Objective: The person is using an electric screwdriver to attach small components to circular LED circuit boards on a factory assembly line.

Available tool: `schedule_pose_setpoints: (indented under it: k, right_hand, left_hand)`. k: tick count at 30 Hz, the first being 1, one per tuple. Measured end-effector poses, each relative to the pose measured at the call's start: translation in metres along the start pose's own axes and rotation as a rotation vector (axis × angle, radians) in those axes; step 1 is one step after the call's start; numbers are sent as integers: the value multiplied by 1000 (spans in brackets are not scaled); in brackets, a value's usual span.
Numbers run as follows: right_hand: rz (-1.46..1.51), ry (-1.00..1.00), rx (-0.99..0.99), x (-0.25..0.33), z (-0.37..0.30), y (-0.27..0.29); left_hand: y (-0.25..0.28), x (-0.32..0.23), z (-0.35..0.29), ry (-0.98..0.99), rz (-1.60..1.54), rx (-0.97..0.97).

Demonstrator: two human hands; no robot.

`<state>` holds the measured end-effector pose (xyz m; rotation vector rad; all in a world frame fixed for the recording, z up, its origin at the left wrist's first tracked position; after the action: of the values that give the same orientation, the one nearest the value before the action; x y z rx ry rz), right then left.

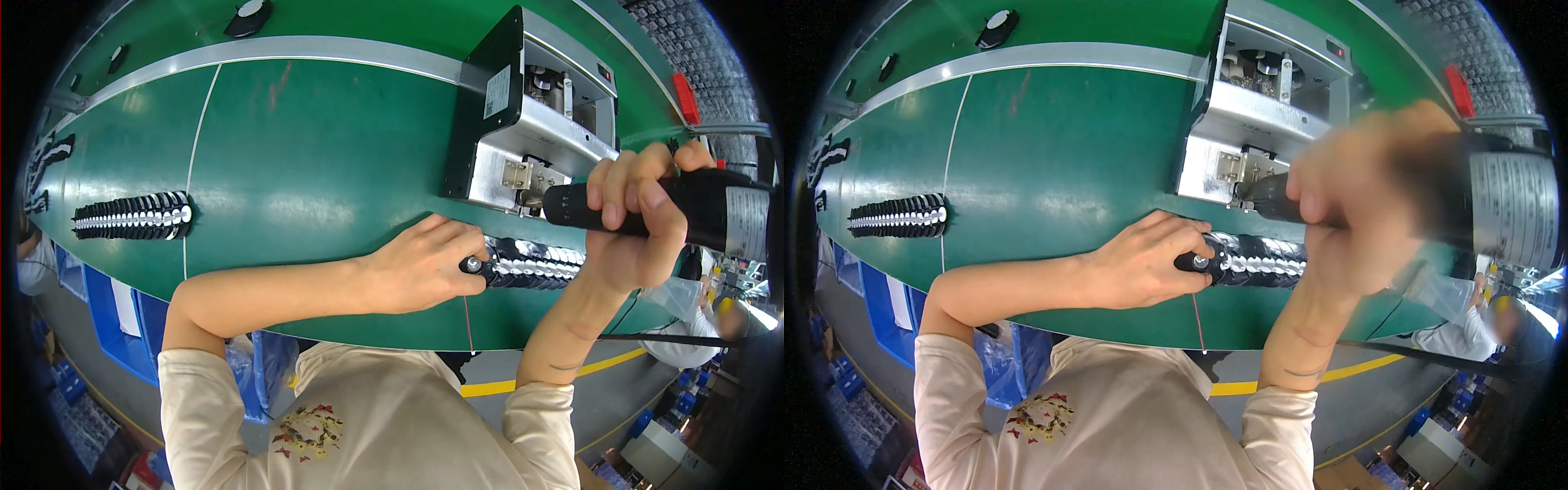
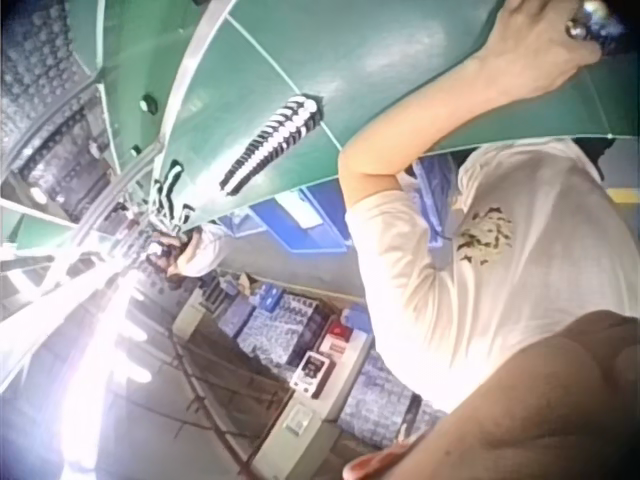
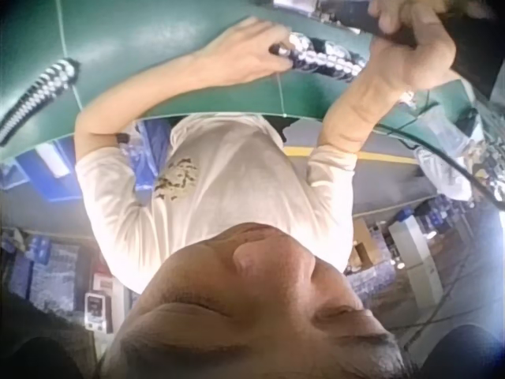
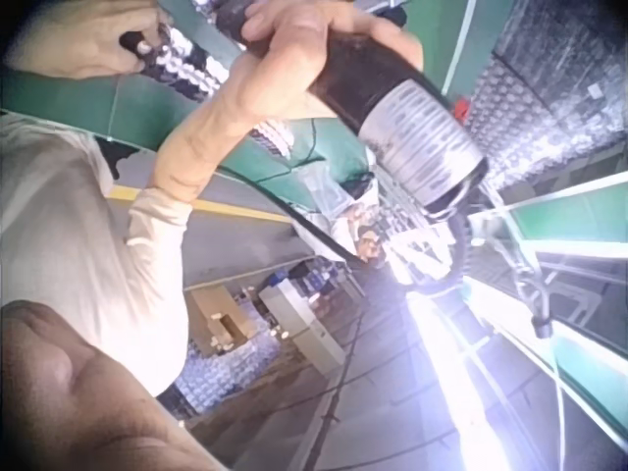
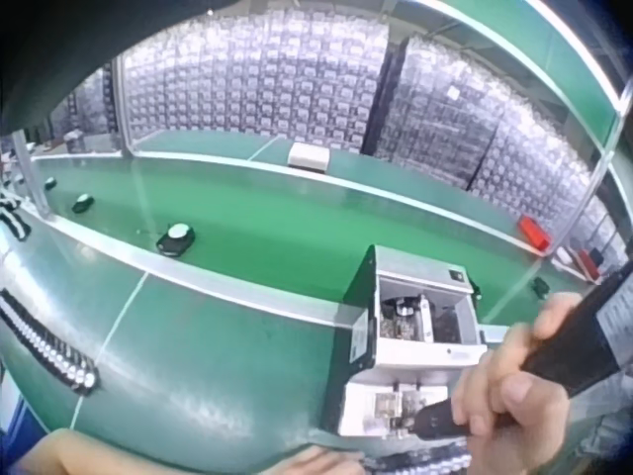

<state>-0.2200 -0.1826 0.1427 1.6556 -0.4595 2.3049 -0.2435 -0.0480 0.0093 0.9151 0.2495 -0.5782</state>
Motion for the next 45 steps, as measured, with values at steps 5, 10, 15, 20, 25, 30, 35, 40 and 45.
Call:
schedule_pose_setpoints:
  k: [5, 10, 15, 20, 25, 30, 35, 40, 45]
  right_hand:
    - [88, 22, 95, -2, -17, -4]
    - [203, 20, 77, 5, -58, -1]
    - [193, -30, 82, -9, -72, 0]
    - [125, -15, 89, -16, -79, -5]
    - [-18, 65, 234, -6, -88, -20]
    - [-31, 49, 235, -10, -87, -24]
    - [15, 10, 175, -17, -84, -20]
    - [324, 185, 169, 34, -79, 15]
    - [338, 288, 139, 46, -76, 43]
  left_hand:
    - [2, 1, -1, 3, -14, -18]
    - [1, 1, -1, 9, -35, -12]
    - [2, 2, -2, 24, -40, -13]
    - [2, 0, -2, 17, -40, -33]
    - [0, -2, -1, 13, -60, -21]
    - [5, 2, 2, 69, -121, -3]
    - [11, 4, 2, 125, -119, 4]
    - [28, 5, 4, 84, -131, -3]
    - [84, 22, -21, 267, -149, 371]
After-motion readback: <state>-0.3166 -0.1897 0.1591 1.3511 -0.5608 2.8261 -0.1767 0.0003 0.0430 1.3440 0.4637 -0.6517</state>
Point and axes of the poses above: each hand's wrist, its own z-axis towards the middle knuckle, its own y-axis out of the back of the hand, x = y × z, the point moved 9 cm from there along z, towards the middle knuckle, and after that the axes turned 13 degrees about -y, right-handed, at the moved point
